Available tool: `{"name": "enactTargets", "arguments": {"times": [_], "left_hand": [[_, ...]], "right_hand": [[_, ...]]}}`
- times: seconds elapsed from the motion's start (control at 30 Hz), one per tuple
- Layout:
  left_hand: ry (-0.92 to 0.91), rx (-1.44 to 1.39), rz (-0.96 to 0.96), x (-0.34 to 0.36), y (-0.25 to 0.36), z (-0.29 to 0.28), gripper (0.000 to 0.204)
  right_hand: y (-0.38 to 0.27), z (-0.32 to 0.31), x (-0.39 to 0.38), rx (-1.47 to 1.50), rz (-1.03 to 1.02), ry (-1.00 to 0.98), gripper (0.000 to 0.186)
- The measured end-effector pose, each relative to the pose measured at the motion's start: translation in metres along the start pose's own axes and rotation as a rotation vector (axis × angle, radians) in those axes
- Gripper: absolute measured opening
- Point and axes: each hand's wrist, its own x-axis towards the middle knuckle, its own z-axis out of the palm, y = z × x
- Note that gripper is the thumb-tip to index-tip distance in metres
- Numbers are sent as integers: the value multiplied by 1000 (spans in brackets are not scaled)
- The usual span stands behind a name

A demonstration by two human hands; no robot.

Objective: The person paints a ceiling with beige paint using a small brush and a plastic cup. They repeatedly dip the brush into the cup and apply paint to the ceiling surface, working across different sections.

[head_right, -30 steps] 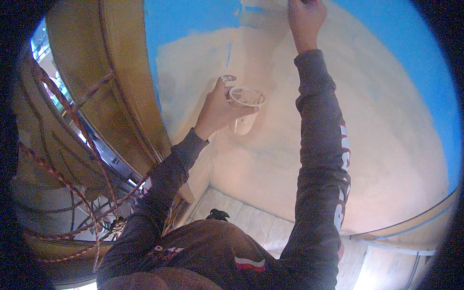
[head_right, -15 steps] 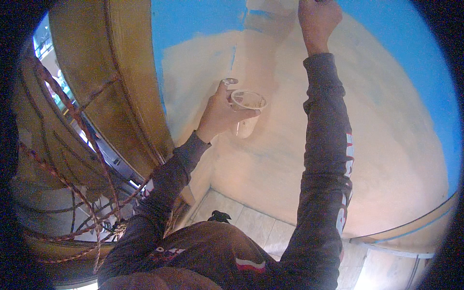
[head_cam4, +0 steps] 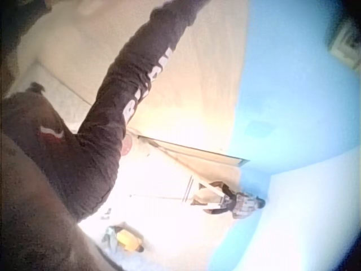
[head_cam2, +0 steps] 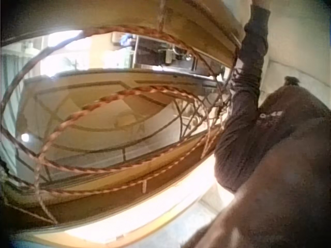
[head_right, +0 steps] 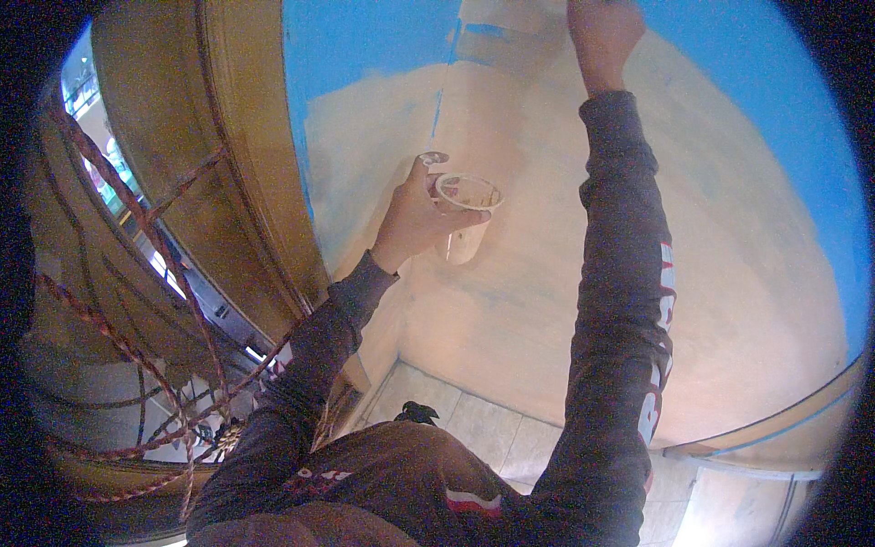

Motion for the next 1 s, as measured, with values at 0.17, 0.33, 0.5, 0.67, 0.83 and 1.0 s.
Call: {"name": "enactTargets", "arguments": {"times": [0.17, 0.33, 0.5, 0.67, 0.83, 1.0], "left_hand": [[6, 10, 14, -2, 0, 2, 95], [9, 14, 51, -2, 0, 5, 93], [13, -32, 39, -3, 8, 1, 97], [-23, -86, 40, -4, 3, 8, 98], [-24, -25, 40, -10, 1, 11, 99], [-19, -68, 65, -10, 0, 12, 97]], "right_hand": [[1, 3, 8, 208, -38, -45, 32], [6, 36, 3, 105, -8, -43, 30], [4, 12, 5, 27, 33, -51, 31], [10, -37, 24, 9, -17, -12, 31], [3, -36, 19, 155, 17, -67, 31], [-4, 19, -4, 5, 13, -184, 30]]}}
